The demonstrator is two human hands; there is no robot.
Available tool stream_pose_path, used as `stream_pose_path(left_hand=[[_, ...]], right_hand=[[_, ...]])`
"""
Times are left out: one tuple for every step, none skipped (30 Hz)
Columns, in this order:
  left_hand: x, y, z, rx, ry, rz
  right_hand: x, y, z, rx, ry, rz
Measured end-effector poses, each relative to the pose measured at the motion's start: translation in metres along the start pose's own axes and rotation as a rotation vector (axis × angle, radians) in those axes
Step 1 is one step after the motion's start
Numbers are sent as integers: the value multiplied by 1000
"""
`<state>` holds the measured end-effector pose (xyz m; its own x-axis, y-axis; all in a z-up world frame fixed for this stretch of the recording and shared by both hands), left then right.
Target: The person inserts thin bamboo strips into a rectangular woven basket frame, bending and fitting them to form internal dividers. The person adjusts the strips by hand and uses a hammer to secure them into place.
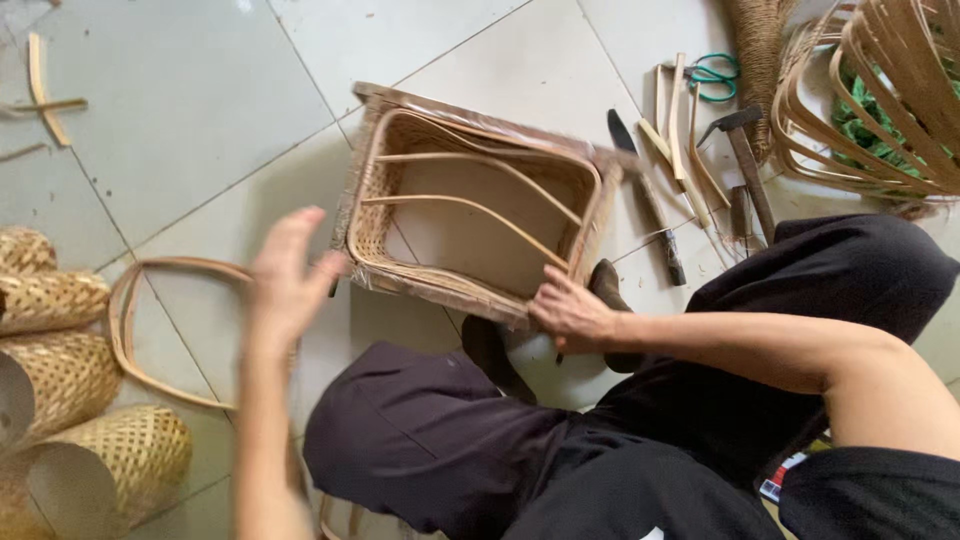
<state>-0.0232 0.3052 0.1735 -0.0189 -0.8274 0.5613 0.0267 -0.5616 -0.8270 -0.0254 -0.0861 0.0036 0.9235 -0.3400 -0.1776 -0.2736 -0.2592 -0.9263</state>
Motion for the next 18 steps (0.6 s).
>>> stream_pose_path(left_hand=[[-17,23,1,-7,95,89],[-32,50,-2,-89,82,176],[-42,81,-4,-170,68,264],[-50,108,-3,-181,117,286],[-55,132,1,-188,168,310],[-60,149,5,-180,161,297],[-61,166,9,-173,155,280],[-61,179,12,-166,148,262],[-58,191,17,-165,129,273],[-54,200,21,-165,110,285],[-50,206,27,-164,91,299],[-44,210,33,-136,140,279],[-38,214,39,-111,188,259],[-31,217,47,-86,235,239],[-23,221,55,-95,227,225],[-15,225,63,-104,220,211],[-8,229,70,-118,216,197],[-1,232,76,-100,237,221]], right_hand=[[12,1,4,-24,17,-78],[28,1,7,-48,33,-156],[46,0,12,-72,50,-235],[62,-3,11,-1,32,-288],[81,-8,12,71,15,-346],[101,-13,16,-31,50,-370],[122,-19,16,-138,86,-394],[141,-27,17,-186,95,-361],[161,-36,17,-236,103,-329],[178,-46,15,-285,111,-296],[196,-59,14,-232,88,-295],[211,-73,10,-180,64,-294],[221,-85,6,-129,37,-290],[231,-96,2,-106,87,-213],[241,-107,-6,-82,139,-136],[251,-117,-15,-57,190,-59],[257,-121,-23,-126,296,-6],[261,-120,-32,-196,401,48]])
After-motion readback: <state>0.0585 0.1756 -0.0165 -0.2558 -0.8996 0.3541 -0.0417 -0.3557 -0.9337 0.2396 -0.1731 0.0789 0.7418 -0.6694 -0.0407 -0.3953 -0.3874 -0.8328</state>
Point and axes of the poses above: each hand's wrist, its own z-axis towards the middle knuckle, its own y-axis out of the palm, x = y × z, the point moved 1 cm from there along z, towards the middle knuckle, and after that the axes turned 1 degree about -x, right-handed, at the moved point
